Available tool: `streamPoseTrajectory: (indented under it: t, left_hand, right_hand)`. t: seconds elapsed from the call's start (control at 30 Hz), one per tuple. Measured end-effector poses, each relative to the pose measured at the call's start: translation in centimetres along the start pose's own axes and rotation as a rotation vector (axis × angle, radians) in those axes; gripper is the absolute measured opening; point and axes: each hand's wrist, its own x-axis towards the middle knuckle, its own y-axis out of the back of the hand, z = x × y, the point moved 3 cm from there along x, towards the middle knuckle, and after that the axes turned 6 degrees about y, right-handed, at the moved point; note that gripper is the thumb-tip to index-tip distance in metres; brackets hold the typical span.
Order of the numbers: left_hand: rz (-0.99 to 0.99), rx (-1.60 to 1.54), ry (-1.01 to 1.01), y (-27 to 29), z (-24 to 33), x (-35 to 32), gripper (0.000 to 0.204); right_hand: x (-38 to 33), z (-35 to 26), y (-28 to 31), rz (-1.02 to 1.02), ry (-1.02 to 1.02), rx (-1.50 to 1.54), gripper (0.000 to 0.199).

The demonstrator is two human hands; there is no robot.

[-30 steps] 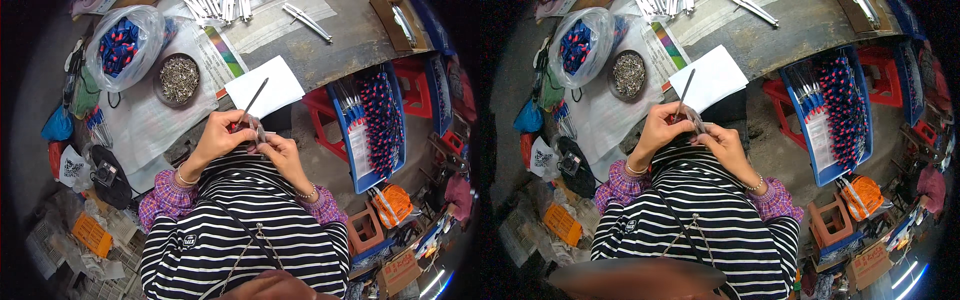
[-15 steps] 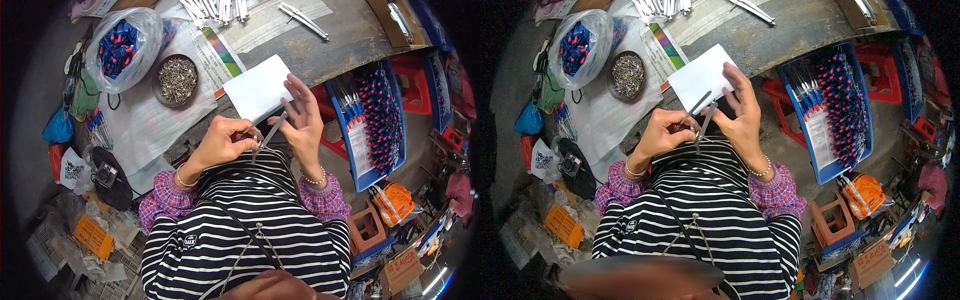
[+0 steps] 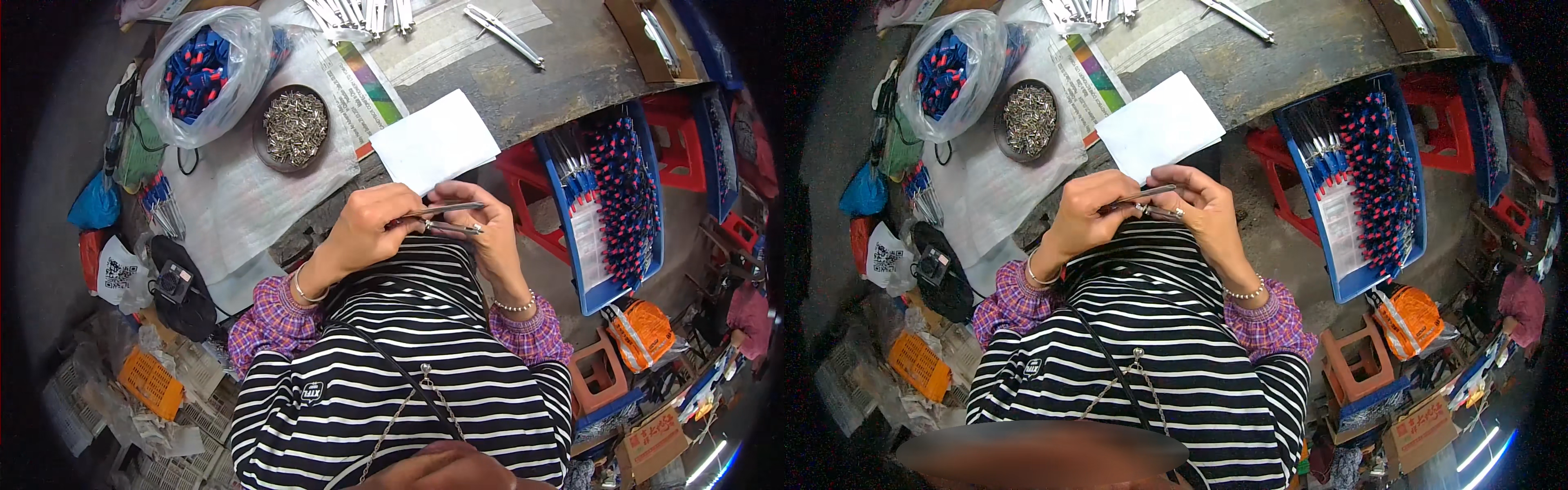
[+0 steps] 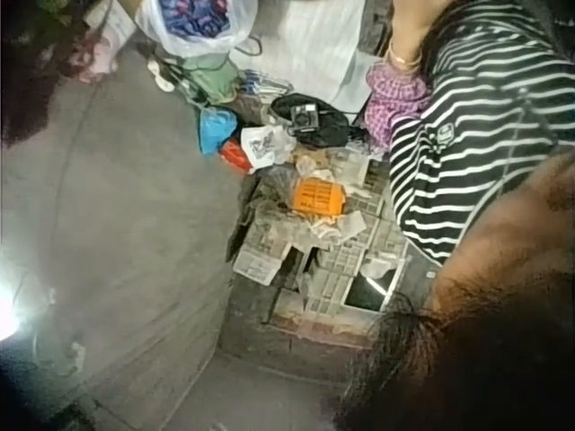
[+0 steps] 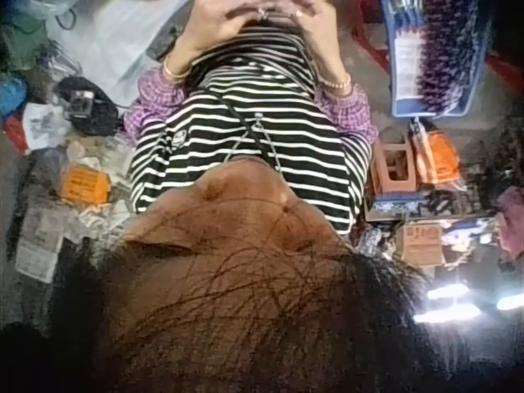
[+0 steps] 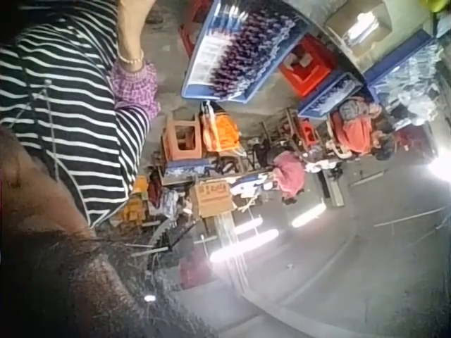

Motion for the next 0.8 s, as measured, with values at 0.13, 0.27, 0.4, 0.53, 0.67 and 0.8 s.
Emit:
streamPoseTrajectory:
  t: [0.13,0.27,0.4,0.53,0.67,0.8]
  left_hand:
    - [0.009,0.025,-0.083,0.0,0.1,0.0,0.015]
    - [0.009,0.032,-0.098,0.0,0.1,0.0,0.016]
    - [-0.026,0.066,-0.141,0.1,0.2,0.1,0.016]
    - [-0.065,0.097,-0.16,0.2,0.4,0.0,0.017]
    - [-0.009,0.075,-0.179,-0.1,0.6,-0.1,0.018]
    - [0.019,0.076,-0.176,0.0,0.8,0.0,0.018]
  right_hand:
    - [-0.7,0.2,-0.1,0.027,-0.2,0.108,0.029]
    - [-1.0,0.3,0.1,0.042,-0.218,0.158,0.024]
    - [-1.1,0.7,-0.1,-0.012,0.008,0.03,0.021]
    - [-1.1,0.6,-0.1,-0.036,0.009,0.011,0.022]
    - [-1.6,1.4,0.5,0.014,-0.273,0.209,0.03]
    - [-2.0,1.9,0.0,-0.114,-0.463,0.486,0.038]
